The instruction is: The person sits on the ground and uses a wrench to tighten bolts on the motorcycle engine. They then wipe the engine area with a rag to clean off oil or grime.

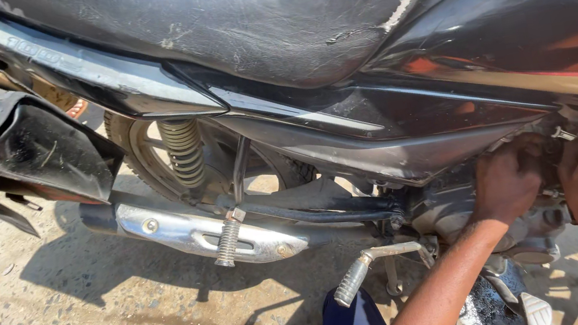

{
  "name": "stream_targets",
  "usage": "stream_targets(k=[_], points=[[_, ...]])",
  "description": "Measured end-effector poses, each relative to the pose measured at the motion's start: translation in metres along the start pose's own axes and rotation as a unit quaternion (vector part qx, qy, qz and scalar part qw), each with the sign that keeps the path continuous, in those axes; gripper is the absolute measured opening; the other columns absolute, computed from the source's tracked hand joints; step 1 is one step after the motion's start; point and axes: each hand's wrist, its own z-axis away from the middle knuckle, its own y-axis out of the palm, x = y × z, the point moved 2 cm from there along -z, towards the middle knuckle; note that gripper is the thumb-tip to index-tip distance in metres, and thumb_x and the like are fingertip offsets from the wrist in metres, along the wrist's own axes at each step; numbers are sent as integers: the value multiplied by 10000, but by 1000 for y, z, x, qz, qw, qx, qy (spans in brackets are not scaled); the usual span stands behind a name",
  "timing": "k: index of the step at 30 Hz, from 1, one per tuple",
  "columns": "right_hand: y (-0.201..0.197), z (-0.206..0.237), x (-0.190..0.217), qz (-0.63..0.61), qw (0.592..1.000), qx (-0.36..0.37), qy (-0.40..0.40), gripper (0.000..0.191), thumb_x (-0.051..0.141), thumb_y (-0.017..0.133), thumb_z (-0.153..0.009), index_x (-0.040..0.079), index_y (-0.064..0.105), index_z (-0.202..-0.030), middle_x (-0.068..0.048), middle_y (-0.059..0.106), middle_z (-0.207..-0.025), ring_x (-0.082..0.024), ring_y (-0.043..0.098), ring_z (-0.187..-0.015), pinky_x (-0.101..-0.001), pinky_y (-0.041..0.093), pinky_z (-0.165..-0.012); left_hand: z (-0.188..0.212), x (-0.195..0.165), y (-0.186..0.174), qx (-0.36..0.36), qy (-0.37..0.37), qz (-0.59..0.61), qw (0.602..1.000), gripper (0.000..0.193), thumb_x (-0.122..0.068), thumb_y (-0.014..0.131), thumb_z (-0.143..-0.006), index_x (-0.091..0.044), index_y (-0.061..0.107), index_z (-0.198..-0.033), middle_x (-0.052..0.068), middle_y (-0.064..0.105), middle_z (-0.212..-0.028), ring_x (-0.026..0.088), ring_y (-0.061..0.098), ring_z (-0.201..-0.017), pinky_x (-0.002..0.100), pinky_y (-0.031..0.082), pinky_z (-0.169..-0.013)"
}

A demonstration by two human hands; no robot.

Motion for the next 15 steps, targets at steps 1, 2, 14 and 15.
stream_targets(k=[1, 2, 14, 15], points=[[10, 1, -1, 1, 1000, 12, 2, 332, 291, 535, -1122, 71, 623, -890, -111, 660, -709, -245, 670, -619, -341, 533, -584, 0, -1, -1, -1, 11, -6, 1000, 240, -109, 510, -1021, -66, 720, -1129, 190, 738, -1023, 346, 721, -993, 429, 569, -924], [19, 2, -1, 2, 1000, 23, 5, 345, 294, 516, -1127, 66, 614, -888, -108, 655, -698, -234, 664, -603, -323, 530, -571, -1, 0, -2, -3, 5, -3, 1000, 244, -114, 504, -1017, -68, 718, -1124, 184, 739, -998, 335, 729, -972, 422, 575, -913], [-11, 3, -4, 25, 999, -47, 11, 216, 287, 540, -1081, 117, 665, -1034, -81, 688, -750, -246, 674, -628, -359, 517, -617, -7, 0, 8, 9, 9, -17, 1000, 276, -173, 498, -1007, -66, 709, -1148, 190, 738, -1062, 358, 730, -1043, 429, 569, -944], [-20, -2, -5, 6, 998, -69, 0, 202, 282, 560, -1093, 124, 665, -1021, -84, 696, -784, -262, 677, -658, -372, 517, -626, -8, -2, 10, 14, 31, -32, 999, 278, -187, 495, -1027, -59, 708, -1152, 205, 733, -1159, 382, 706, -1102, 441, 546, -990]])
